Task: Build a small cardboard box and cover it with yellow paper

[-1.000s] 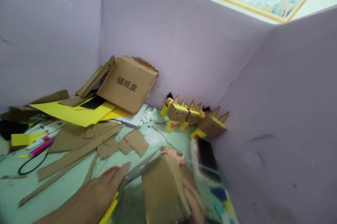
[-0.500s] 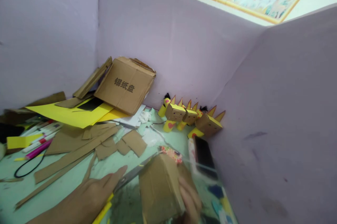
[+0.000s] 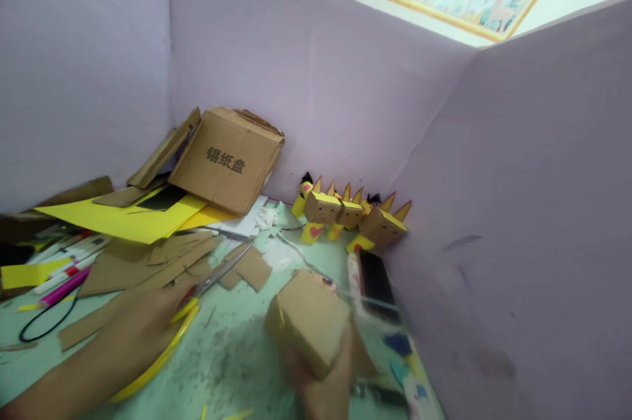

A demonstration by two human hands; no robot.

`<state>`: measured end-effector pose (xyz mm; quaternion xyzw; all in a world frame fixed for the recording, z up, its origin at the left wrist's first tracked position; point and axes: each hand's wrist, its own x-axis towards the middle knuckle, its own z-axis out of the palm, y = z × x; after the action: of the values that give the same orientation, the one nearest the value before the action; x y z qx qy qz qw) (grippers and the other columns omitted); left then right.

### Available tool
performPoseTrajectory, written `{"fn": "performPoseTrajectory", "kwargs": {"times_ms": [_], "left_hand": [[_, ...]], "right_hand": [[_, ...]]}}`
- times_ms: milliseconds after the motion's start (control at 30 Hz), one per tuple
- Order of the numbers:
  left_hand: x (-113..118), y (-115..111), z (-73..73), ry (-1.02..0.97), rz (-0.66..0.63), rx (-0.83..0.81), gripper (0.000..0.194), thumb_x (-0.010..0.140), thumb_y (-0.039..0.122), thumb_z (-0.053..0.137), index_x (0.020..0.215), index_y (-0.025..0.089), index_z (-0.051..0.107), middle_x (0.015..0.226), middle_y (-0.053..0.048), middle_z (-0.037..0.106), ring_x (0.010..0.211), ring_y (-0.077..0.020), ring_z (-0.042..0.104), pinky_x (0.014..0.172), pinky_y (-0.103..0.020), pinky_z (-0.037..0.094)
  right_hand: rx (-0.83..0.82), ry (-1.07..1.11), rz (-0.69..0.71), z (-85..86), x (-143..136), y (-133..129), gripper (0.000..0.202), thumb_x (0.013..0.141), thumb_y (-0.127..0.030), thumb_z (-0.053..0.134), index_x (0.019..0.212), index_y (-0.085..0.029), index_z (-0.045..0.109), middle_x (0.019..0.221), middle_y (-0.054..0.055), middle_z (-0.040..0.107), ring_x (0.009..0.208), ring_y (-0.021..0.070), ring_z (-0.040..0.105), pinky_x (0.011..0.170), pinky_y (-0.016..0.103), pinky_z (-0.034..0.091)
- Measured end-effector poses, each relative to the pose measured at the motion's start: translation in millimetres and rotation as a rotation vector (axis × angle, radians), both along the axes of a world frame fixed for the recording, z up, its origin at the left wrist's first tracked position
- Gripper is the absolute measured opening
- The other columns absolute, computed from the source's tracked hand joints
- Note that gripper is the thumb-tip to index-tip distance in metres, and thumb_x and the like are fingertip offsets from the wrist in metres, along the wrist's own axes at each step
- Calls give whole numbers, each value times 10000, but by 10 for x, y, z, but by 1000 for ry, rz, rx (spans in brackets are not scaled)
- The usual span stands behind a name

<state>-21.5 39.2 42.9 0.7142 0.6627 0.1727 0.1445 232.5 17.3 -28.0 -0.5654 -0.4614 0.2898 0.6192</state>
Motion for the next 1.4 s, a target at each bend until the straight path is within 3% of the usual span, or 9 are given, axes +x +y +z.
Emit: {"fn": "performPoseTrajectory", "kwargs": {"times_ms": [267, 467, 533, 667, 933, 1100, 1200, 1300, 1400], "left_hand": [[-98, 91, -57, 225, 45, -63, 398, 775, 204, 419, 1145, 164, 559, 947, -161, 682, 862, -376, 648, 690, -470, 473], [244, -174, -204, -550, -225, 76, 882, 671, 402, 667, 1419, 239, 229, 1387, -111, 454, 1255, -313, 438, 998, -435, 401], [473, -314, -196, -778, -272, 9, 1092, 575, 388, 752, 1442, 216, 111, 1419, -132, 404, 1264, -320, 425, 1012, -427, 395], [712, -345, -127, -907, -157, 27, 912, 660, 248, 660, 1416, 203, 152, 1396, -155, 408, 1252, -310, 437, 1021, -455, 389], [375, 71, -470, -752, -433, 43, 904, 642, 84, 527, 1428, 178, 90, 1464, -168, 306, 1335, -274, 330, 1078, -461, 316], [323, 114, -503, -642, -485, 14, 856, 672, 132, 499, 1448, 207, 146, 1492, -98, 289, 1350, -303, 286, 1069, -489, 306], [332, 94, -478, -575, -489, 56, 878, 724, 217, 518, 1463, 190, 45, 1519, -107, 209, 1369, -313, 229, 1071, -504, 285], [382, 60, -398, -406, -519, 257, 820, 809, 313, 499, 1463, 189, 20, 1542, -118, 98, 1396, -315, 119, 1093, -534, 212], [457, 42, -253, -107, -620, 434, 723, 845, 336, 483, 1458, 208, 122, 1536, -104, 149, 1403, -303, 94, 1112, -558, 118]], "right_hand": [[-121, 1065, 469, 132, -148, -3, 598, 596, -291, 728, 1176, -300, 583, 988, 37, 733, 944, 279, 648, 894, 506, 455], [-265, 1330, 817, 212, -304, -73, 402, 588, -313, 689, 981, -225, 694, 928, 46, 750, 973, 282, 638, 950, 516, 408], [-323, 1262, 898, 249, -356, -98, 362, 566, -287, 690, 913, -185, 712, 922, 57, 750, 916, 254, 655, 922, 433, 445], [-444, 1029, 966, 317, -353, -110, 342, 599, -238, 697, 928, -145, 713, 924, 68, 741, 818, 190, 666, 814, 318, 492], [-410, 98, 832, 532, 88, -151, 335, 688, -422, 695, 569, -109, 714, 471, 28, 627, 357, 65, 471, 348, 144, 316], [38, -2, 231, 612, 181, -2, 322, 798, -454, 587, 922, -184, 710, 927, 88, 728, 804, 190, 669, 660, 262, 530], [131, -261, 234, 488, 99, 55, 490, 881, -405, 474, 1337, -227, 447, 1399, 106, 464, 1263, 263, 452, 976, 428, 430], [288, -698, 288, 397, -25, 69, 615, 888, -363, 458, 1442, -206, 242, 1496, 99, 299, 1387, 284, 220, 1093, 540, 230], [344, -1009, 341, 430, -125, 98, 630, 879, -355, 462, 1436, -144, 258, 1469, 139, 340, 1376, 308, 243, 1092, 576, 202]]}}
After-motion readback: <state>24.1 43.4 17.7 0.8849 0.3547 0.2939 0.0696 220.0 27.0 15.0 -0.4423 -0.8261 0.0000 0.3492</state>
